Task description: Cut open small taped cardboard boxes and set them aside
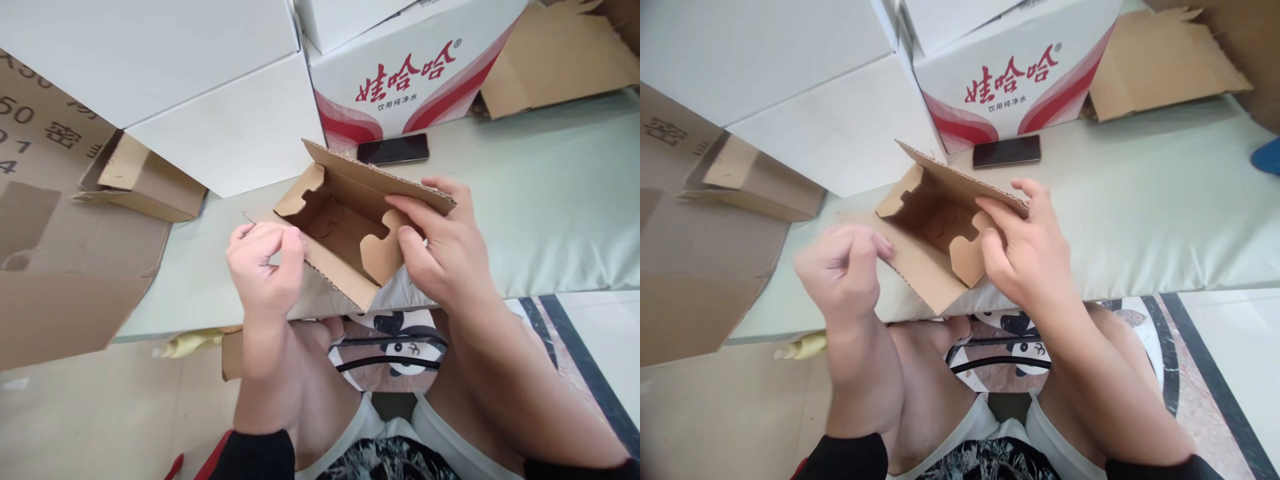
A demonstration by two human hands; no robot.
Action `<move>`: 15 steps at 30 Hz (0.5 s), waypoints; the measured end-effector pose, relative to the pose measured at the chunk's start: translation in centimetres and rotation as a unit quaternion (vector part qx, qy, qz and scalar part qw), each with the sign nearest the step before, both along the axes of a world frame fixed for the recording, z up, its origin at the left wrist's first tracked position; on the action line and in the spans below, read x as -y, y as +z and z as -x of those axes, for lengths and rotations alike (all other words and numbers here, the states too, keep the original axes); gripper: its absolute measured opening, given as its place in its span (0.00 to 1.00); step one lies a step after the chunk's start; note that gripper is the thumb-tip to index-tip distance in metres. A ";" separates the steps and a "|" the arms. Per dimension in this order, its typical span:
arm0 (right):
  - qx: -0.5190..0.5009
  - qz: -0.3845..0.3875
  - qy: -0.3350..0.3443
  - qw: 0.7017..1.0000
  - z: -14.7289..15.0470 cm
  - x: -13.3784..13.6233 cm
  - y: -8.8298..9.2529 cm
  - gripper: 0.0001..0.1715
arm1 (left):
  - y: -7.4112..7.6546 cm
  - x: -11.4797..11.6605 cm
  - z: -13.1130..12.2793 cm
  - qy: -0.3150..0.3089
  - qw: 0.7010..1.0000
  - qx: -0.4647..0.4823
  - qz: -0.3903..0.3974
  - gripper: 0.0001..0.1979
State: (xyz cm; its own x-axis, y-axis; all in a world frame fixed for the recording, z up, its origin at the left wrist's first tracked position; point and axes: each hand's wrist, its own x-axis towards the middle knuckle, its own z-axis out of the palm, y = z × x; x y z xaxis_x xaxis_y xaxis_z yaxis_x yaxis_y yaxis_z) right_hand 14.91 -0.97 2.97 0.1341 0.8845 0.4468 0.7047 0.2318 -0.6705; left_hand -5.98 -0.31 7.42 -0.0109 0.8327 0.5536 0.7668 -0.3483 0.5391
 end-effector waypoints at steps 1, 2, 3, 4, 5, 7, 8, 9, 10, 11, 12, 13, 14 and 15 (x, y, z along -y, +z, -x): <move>0.004 0.011 0.007 1.000 0.1 0.1 0.1 0.15 | 0.4 0.2 0.2 0.016 1.000 0.001 0.018 0.22; 0.004 0.017 0.018 1.000 0.3 0.1 0.2 0.14 | 0.7 0.4 0.4 0.030 0.999 0.001 0.039 0.22; -0.004 0.016 0.034 0.999 0.4 0.2 0.3 0.12 | 1.1 0.6 0.7 0.043 0.997 -0.001 0.060 0.21; -0.019 0.011 0.052 0.998 0.6 0.2 0.4 0.12 | 1.6 0.8 0.9 0.052 0.995 -0.003 0.086 0.21; -0.036 0.002 0.072 0.997 0.7 0.3 0.5 0.11 | 2.0 0.9 1.2 0.057 0.992 -0.004 0.117 0.20; -0.068 -0.031 0.111 0.991 1.0 0.6 0.7 0.10 | 2.8 1.2 1.7 0.058 0.981 0.002 0.186 0.17; -0.080 -0.051 0.130 0.987 1.1 0.7 0.7 0.09 | 3.1 1.3 2.0 0.059 0.975 0.012 0.215 0.14; -0.092 -0.075 0.149 0.982 1.3 0.9 0.8 0.09 | 3.4 1.4 2.4 0.065 0.969 0.024 0.237 0.12; -0.105 -0.101 0.166 0.975 1.4 1.1 0.7 0.10 | 3.5 1.4 2.7 0.077 0.964 0.037 0.251 0.09; -0.121 -0.127 0.182 0.968 1.6 1.3 0.7 0.10 | 3.6 1.4 3.1 0.095 0.961 0.046 0.257 0.09; -0.140 -0.154 0.194 0.959 1.7 1.4 0.6 0.11 | 3.5 1.2 3.5 0.114 0.957 0.051 0.261 0.11; -0.158 -0.180 0.204 0.949 1.9 1.5 0.4 0.12 | 3.3 1.0 3.9 0.129 0.953 0.048 0.269 0.16; -0.174 -0.203 0.208 0.941 2.0 1.5 0.2 0.13 | 2.9 0.7 4.4 0.135 0.950 0.039 0.279 0.21; -0.188 -0.219 0.210 0.934 2.2 1.4 0.0 0.14 | 2.5 0.4 4.9 0.131 0.948 0.029 0.287 0.26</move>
State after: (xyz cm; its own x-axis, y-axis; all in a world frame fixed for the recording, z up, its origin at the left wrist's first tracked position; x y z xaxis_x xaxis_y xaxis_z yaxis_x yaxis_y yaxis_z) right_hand 12.72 -2.39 2.95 0.0366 0.6373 0.7698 0.2246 0.7453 -0.6277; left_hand -10.83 -0.70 9.89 -0.2761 0.9611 0.0017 0.7502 0.2144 0.6254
